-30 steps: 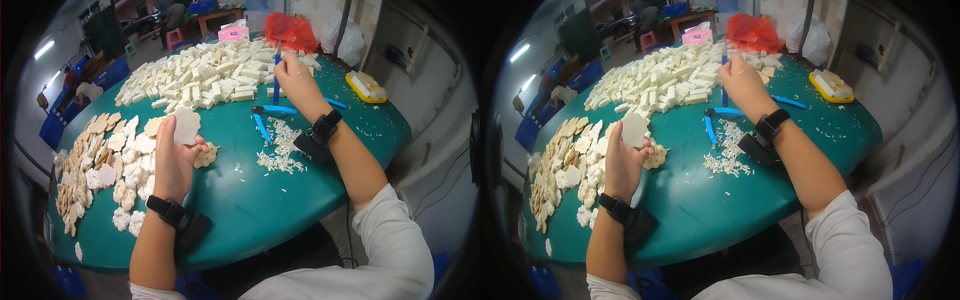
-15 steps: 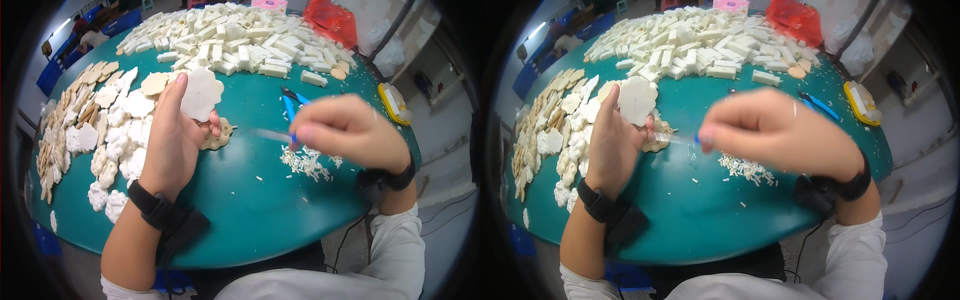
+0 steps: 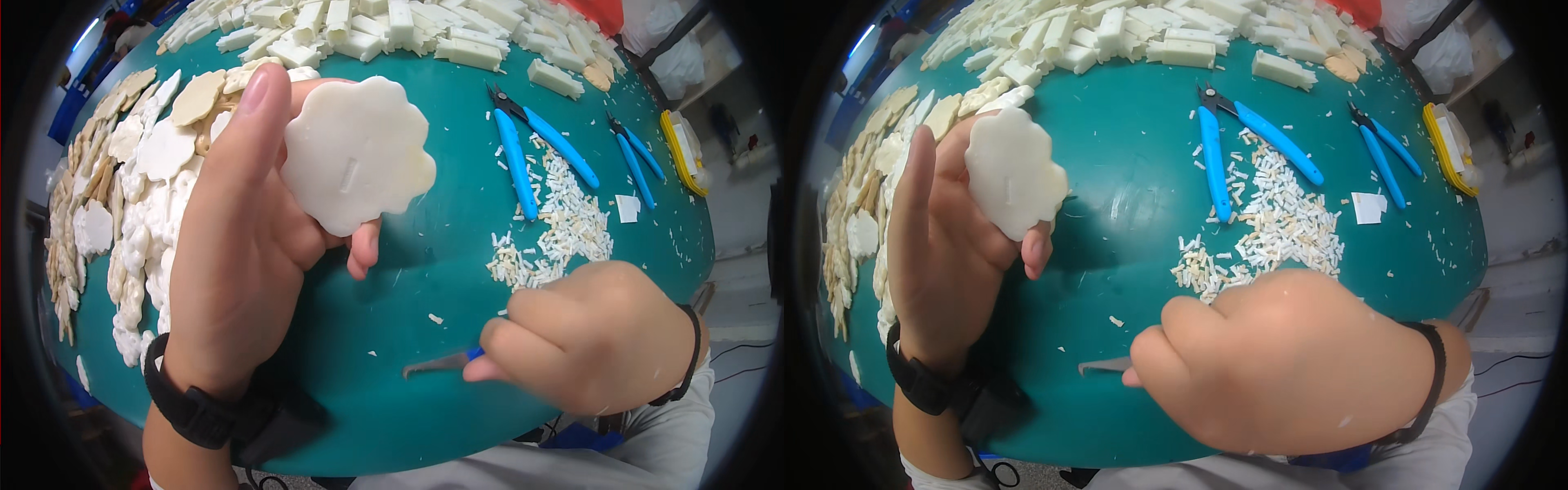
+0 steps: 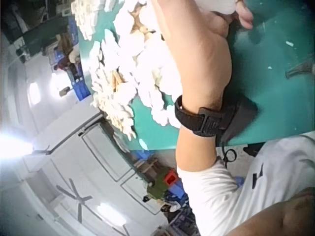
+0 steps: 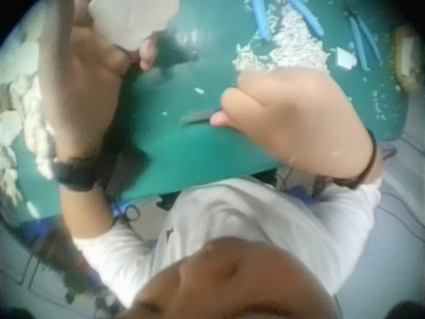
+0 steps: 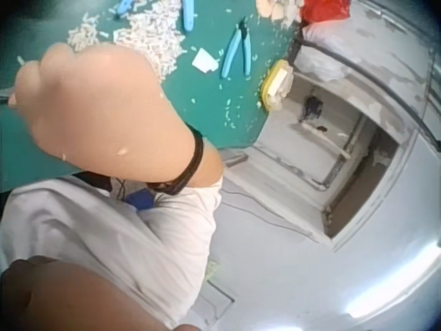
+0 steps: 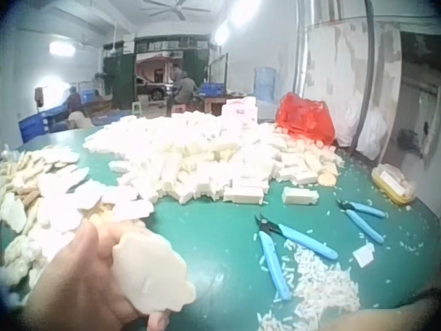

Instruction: The recorder is using wire cutters and a small pick tool to trim and clean excess plastic flash from white molded plastic components at an assembly table.

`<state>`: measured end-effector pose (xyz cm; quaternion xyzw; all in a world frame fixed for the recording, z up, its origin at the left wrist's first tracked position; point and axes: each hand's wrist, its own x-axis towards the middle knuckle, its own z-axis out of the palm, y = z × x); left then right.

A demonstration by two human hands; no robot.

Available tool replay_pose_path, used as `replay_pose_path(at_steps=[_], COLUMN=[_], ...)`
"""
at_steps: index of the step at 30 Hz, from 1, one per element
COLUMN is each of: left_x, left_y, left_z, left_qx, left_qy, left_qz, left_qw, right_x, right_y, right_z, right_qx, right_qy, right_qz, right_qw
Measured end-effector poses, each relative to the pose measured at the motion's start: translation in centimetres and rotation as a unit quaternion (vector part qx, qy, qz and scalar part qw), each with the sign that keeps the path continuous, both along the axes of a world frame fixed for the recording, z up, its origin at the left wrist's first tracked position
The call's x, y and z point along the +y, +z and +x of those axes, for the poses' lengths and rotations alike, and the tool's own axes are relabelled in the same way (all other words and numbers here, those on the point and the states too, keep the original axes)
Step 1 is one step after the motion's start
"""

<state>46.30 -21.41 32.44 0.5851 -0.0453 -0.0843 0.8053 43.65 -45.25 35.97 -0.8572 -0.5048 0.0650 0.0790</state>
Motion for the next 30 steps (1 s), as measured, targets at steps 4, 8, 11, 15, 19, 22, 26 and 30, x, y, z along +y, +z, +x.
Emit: replay_pose_path(at_steps=[4,8,11,15,19,22,26,30], left_x=[-0.3,-0.4,-1.8,-2.2,-2.5,-2.4,-2.5,-3.2], left_y=[0.1,0.7,0.7,1.1,2.2,1.3,1.0,1.1], left_z=[0.1,-0.5,-0.9,-1.1,-1.1,-0.9,-1.2,-1.4], left_qx=[0.024,0.034,0.026,0.012,0.068,0.030,0.005,-0.003], left_qy=[0.006,0.019,0.067,0.108,0.125,0.111,0.111,0.124], left_qz=[0.011,0.002,0.065,0.148,0.146,0.145,0.155,0.179], left_qw=[1.000,0.999,0.995,0.983,0.979,0.983,0.982,0.976], right_x=[0.4,0.2,0.4,0.4,0.6,0.4,0.3,0.1], right_y=[-0.5,-0.4,-0.6,-0.3,-0.5,-0.9,-0.4,-0.4], right_z=[-0.3,-0.8,-0.7,-0.8,-0.9,-1.1,-1.3,-1.2], right_qx=[0.018,0.019,0.026,0.026,0.020,-0.008,-0.031,-0.040], right_qy=[0.022,0.006,0.012,0.025,0.031,0.012,0.017,0.028], right_qz=[-0.021,-0.019,-0.029,-0.043,-0.041,-0.008,-0.032,-0.040], right_qw=[0.999,1.000,0.999,0.998,0.998,1.000,0.999,0.998])
